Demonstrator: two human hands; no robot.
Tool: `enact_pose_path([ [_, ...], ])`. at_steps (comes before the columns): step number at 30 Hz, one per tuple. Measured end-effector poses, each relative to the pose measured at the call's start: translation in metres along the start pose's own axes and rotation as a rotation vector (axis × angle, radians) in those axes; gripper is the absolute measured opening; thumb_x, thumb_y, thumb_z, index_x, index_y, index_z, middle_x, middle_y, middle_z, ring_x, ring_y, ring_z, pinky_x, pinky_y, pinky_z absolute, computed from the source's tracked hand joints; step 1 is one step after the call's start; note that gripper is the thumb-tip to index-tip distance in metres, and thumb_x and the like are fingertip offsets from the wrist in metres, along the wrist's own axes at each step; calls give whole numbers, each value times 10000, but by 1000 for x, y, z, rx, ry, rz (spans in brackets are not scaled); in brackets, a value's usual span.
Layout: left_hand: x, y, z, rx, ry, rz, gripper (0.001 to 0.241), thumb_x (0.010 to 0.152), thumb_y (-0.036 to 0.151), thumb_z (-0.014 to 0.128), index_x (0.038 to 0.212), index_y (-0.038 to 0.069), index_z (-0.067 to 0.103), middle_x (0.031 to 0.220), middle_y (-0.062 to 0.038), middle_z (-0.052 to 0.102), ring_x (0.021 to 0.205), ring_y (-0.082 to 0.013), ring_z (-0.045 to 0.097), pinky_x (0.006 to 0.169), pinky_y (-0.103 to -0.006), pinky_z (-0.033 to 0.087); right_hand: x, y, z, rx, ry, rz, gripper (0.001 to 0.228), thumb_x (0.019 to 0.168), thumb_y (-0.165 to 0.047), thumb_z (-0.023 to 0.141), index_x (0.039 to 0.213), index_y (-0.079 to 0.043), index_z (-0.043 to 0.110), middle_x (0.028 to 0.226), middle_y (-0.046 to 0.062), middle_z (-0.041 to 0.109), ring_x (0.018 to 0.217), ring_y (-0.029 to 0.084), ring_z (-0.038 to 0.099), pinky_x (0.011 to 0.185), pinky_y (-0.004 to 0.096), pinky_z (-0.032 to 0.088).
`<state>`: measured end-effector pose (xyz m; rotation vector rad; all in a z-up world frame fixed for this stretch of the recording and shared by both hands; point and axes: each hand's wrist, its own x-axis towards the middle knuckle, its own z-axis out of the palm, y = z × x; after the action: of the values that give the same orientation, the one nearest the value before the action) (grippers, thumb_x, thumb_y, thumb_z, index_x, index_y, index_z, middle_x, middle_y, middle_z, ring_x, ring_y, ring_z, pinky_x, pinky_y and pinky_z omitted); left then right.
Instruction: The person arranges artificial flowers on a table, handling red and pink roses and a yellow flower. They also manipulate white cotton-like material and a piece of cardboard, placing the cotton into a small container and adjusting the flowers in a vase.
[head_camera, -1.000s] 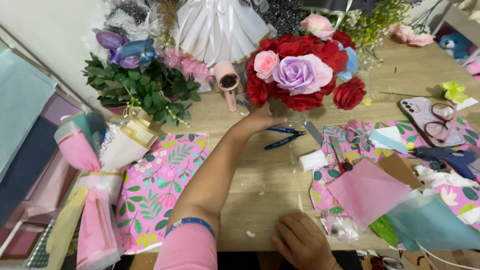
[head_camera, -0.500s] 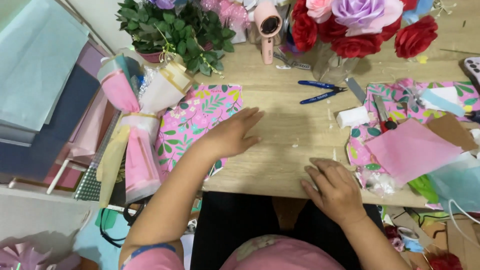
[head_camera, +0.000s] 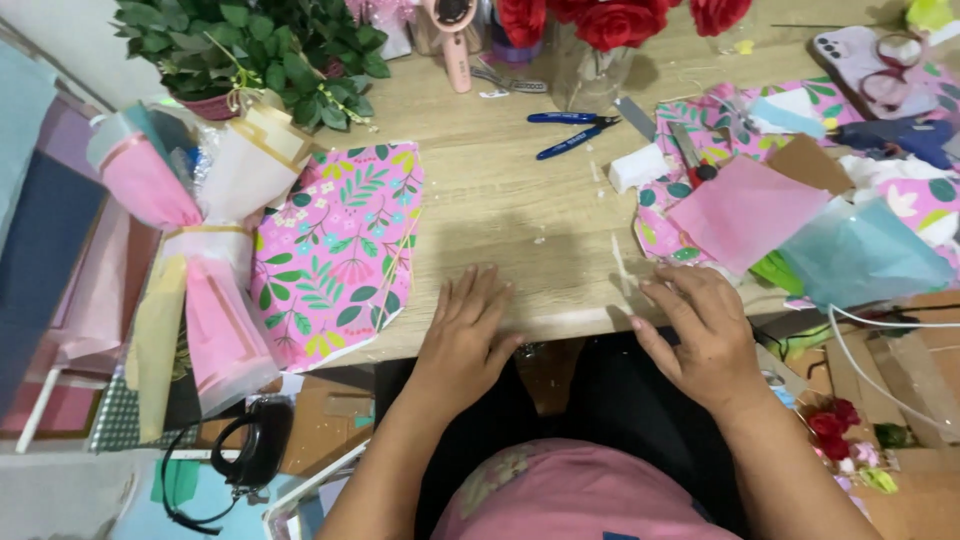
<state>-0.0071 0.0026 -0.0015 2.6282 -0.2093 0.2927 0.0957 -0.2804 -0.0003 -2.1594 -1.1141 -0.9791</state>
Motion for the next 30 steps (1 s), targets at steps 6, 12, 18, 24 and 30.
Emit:
enact_pose_path([
  [6, 25, 26, 33, -39, 62, 197, 531, 962, 317, 702, 1418, 64, 600, 1517, -238, 493, 1450, -472, 386, 1179, -678, 243, -23, 9, -18, -44, -6, 68, 311, 913, -234, 763, 1160, -46, 741, 1168, 159, 697, 1072, 370, 670, 992, 499, 536],
  [12, 103, 43, 47, 64, 169, 281, 532, 1014, 378, 611, 1469, 110, 558, 1531, -174, 494, 1445, -428, 446, 1175, -636, 341, -34, 13, -22, 4, 25, 114, 312, 914, -211, 745, 1183, -53, 739, 1179, 151, 693, 1076, 368, 666, 971, 497, 533],
  [18, 235, 13, 102, 233, -23, 71, 702, 915, 397, 640, 1525, 107, 448, 1601, -196, 376, 1423, -370, 404, 1131, -510, 379, -43, -15, -25, 238, -31, -76, 192, 906, -86, 738, 1060, 25, 712, 1081, 199, 714, 1029, 326, 708, 1000, 525, 589],
  [24, 269, 23, 84, 319, -211, -31, 706, 816, -27, 618, 1482, 137, 449, 1246, -130, 576, 1071, -362, 604, 791, -497, 556, -89, -7, -36, 304, -41, 117, 158, 909, -67, 713, 1053, -3, 709, 1084, 154, 716, 1006, 299, 710, 984, 464, 593],
  [30, 231, 89, 78, 61, 152, 348, 573, 801, 57, 728, 1357, 99, 600, 1210, -135, 714, 1041, -366, 662, 847, -502, 553, -110, 19, -44, 227, 39, 208, 152, 900, -51, 714, 1040, 7, 728, 1066, 150, 719, 1009, 303, 699, 993, 444, 599],
])
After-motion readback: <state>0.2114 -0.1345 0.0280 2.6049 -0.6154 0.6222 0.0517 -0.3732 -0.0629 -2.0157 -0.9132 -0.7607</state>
